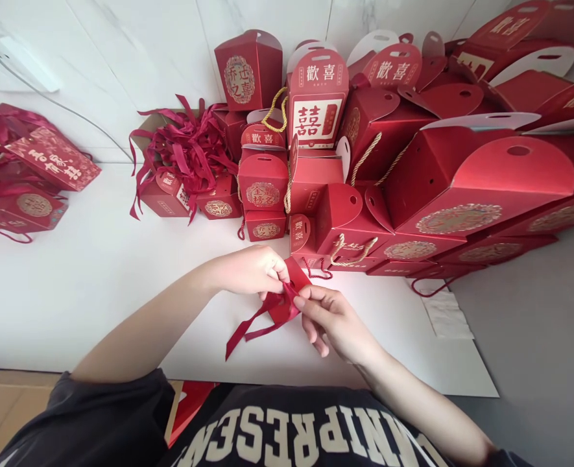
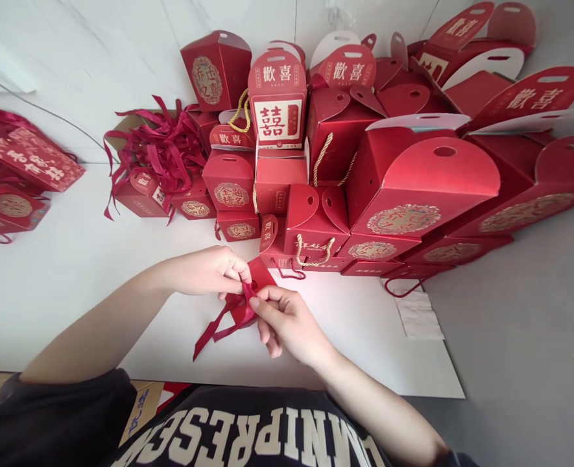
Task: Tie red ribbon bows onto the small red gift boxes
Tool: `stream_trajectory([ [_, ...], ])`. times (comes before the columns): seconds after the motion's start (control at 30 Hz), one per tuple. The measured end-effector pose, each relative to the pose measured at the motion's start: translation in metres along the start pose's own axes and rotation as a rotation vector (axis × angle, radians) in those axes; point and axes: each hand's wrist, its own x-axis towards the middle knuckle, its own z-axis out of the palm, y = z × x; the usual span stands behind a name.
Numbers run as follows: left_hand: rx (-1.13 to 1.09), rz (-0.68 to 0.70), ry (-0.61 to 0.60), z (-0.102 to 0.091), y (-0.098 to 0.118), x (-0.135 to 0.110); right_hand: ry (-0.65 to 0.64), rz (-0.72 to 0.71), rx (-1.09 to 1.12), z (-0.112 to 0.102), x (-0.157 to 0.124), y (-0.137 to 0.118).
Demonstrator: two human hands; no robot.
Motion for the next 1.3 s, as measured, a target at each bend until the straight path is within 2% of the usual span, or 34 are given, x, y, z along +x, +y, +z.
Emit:
stream_trajectory([
  [0.07, -0.077, -0.036, -0.070, -0.004, -0.004, 0.003, 0.009, 0.006, -0.158, -0.005, -0.005, -0.003],
  [0.17, -0.203, -0.115, -0.154, -0.007, -0.011, 0.010, 0.125, -0.056, -0.541, -0.009, -0.009, -0.004],
  [0.23, -0.274, -0.143, -0.171, -0.006, -0.015, 0.013, 0.222, -0.123, -0.762, -0.010, -0.009, -0.004],
  [0.3, -0.332, -0.142, -0.155, -0.005, -0.018, 0.015, 0.280, -0.146, -0.888, -0.009, -0.007, -0.004],
  [0.4, -0.376, -0.131, -0.118, -0.003, -0.019, 0.015, 0.304, -0.128, -0.958, -0.008, -0.005, -0.004],
  [0.57, -0.374, -0.088, -0.146, -0.001, -0.023, 0.013, 0.286, -0.122, -0.958, -0.007, -0.003, -0.004],
  [0.7, -0.333, -0.092, -0.071, 0.005, -0.022, 0.013, 0.278, -0.144, -1.001, -0.009, -0.005, -0.005],
  [0.8, -0.140, -0.019, 0.057, 0.012, -0.016, 0.009, 0.281, -0.255, -1.040, -0.015, -0.005, -0.014],
  [0.9, 0.166, 0.145, 0.268, 0.022, -0.012, 0.002, 0.257, -0.567, -1.050, -0.022, 0.004, -0.024],
  [0.97, 0.359, 0.254, 0.419, 0.030, -0.014, -0.001, 0.169, -0.749, -1.073, -0.027, 0.016, -0.026],
  [1.0, 0.466, 0.307, 0.510, 0.035, -0.017, -0.001, 0.119, -0.795, -1.081, -0.028, 0.022, -0.026],
  [1.13, 0.829, 0.556, 0.905, 0.050, -0.041, 0.005, 0.062, -0.842, -1.056, -0.033, 0.041, -0.020],
  [1.2, 0.832, 0.692, 0.982, 0.052, -0.054, 0.009, 0.059, -0.825, -1.008, -0.033, 0.043, -0.019],
  [1.3, 0.749, 0.834, 0.991, 0.052, -0.065, 0.013, 0.063, -0.818, -0.960, -0.030, 0.041, -0.017],
])
